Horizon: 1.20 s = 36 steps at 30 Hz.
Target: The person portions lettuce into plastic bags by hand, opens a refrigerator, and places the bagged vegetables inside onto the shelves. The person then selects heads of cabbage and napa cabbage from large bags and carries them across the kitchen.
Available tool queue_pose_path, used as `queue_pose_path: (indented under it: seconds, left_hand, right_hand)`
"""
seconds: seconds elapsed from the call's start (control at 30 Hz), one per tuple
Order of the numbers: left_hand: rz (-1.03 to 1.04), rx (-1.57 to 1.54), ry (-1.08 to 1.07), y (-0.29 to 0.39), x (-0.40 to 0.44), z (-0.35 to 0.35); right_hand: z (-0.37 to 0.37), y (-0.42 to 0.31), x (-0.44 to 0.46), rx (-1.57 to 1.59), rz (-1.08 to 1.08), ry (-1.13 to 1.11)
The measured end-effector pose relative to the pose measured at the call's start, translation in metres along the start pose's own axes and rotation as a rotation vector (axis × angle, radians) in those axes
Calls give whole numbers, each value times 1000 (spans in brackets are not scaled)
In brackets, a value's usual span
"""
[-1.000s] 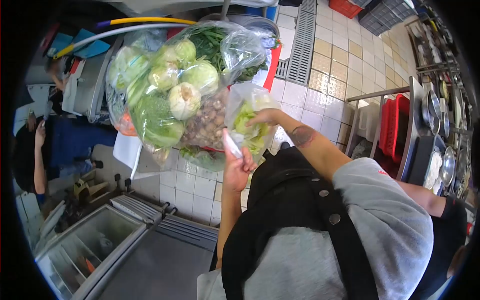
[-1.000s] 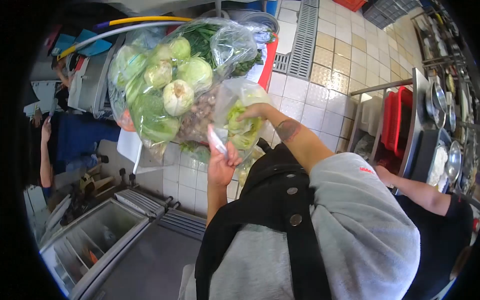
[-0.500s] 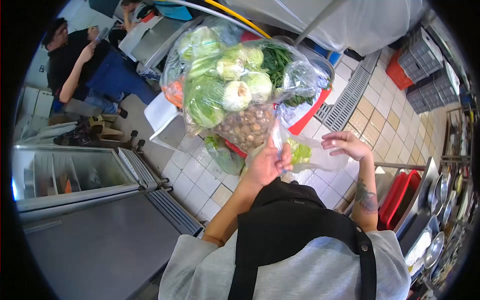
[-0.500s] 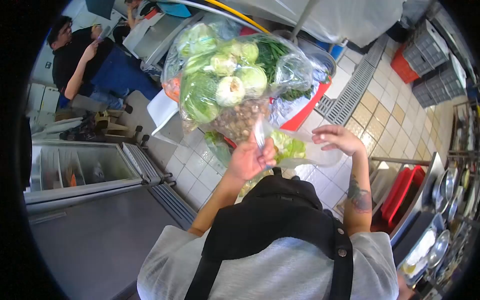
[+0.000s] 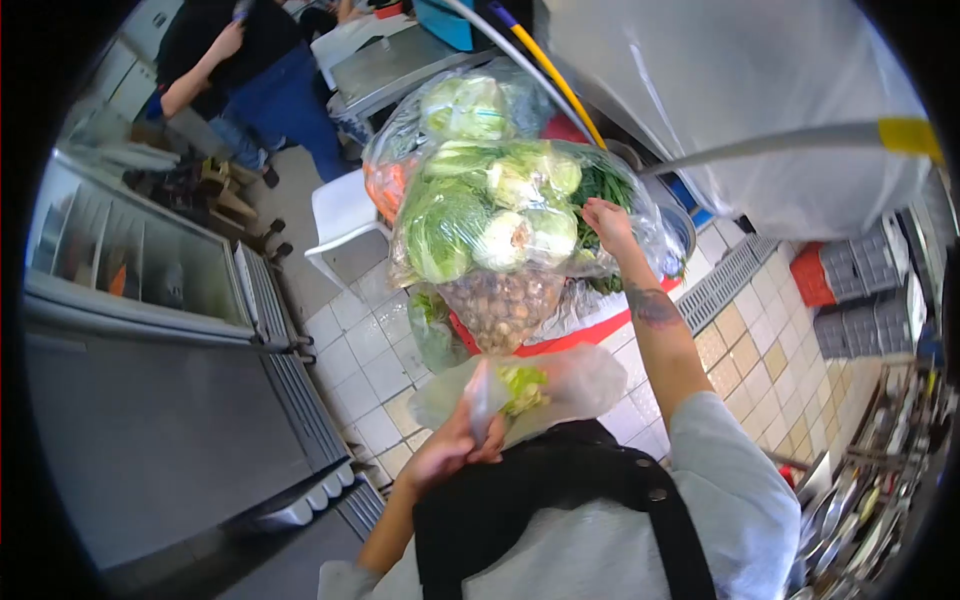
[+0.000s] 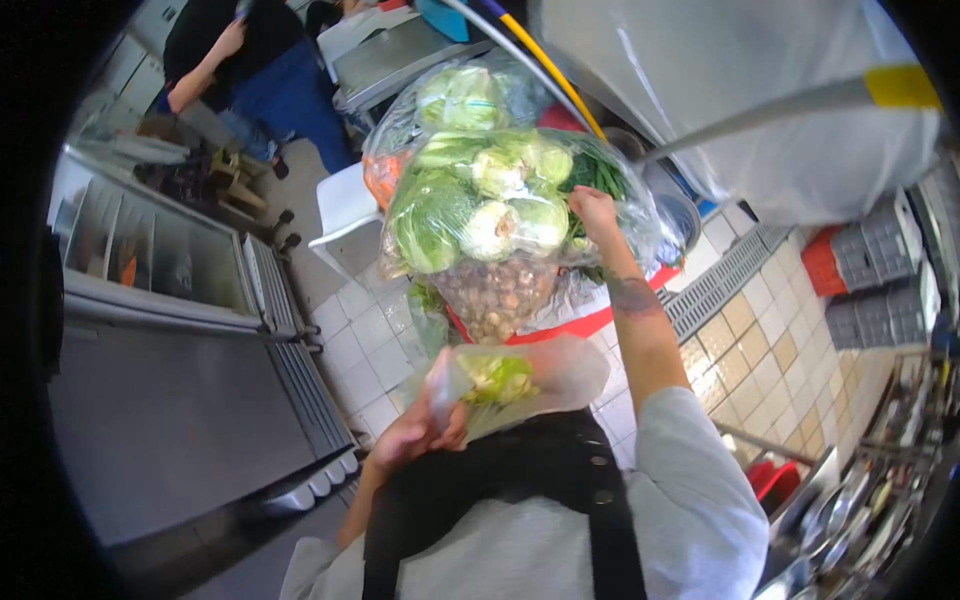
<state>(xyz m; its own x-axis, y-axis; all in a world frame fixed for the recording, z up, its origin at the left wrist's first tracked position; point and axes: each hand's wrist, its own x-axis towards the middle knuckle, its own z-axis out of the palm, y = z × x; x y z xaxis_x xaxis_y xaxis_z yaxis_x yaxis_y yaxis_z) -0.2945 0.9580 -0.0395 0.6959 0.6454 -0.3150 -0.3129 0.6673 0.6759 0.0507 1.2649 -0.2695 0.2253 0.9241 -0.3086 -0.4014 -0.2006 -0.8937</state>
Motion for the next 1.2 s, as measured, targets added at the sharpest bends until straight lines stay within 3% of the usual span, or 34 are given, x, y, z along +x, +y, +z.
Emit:
queue_pose_path:
  seconds: [0.17, 0.2, 0.27, 0.3, 0.37, 0.43, 0.7, 0.8, 0.87, 0.93, 1.03, 1.2]
  left_hand:
    - [165, -52, 234, -4, -12, 26]
    - [194, -78, 292, -10, -9, 32]
    - [251, -120, 381, -20, 8, 43]
    - [272, -136, 406, -23, 19, 50]
    - [306, -197, 448, -33, 41, 65]
    - [354, -276, 445, -37, 60, 70]
    - [488, -421, 426, -60, 129, 62]
    - [565, -522, 472, -78, 147, 50]
    - [590, -473, 554, -81, 151, 46]
    - [612, -411, 526, -79, 151, 47]
    - [613, -391, 526, -82, 144, 56]
    - [615, -407, 526, -92, 138, 56]
  right_hand:
    - [4, 39, 140, -162, 239, 35]
    - [46, -2, 96, -190, 313, 139]
    - [37, 39, 161, -12, 332, -119]
    - [29, 56, 193, 62, 466, -172]
    - [20, 52, 192, -261, 96, -443]
    - [18, 50, 209, -83, 505, -297]
    - [36, -11, 157, -284, 622, -194]
    - [-4, -36, 124, -172, 613, -298]
    - [-45, -47, 108, -215, 452, -506]
    - [-58, -71, 86, -169, 593, -614]
    - [-70, -97, 42, -216, 451, -1041]
    - [-37, -62, -26, -448, 534, -1408]
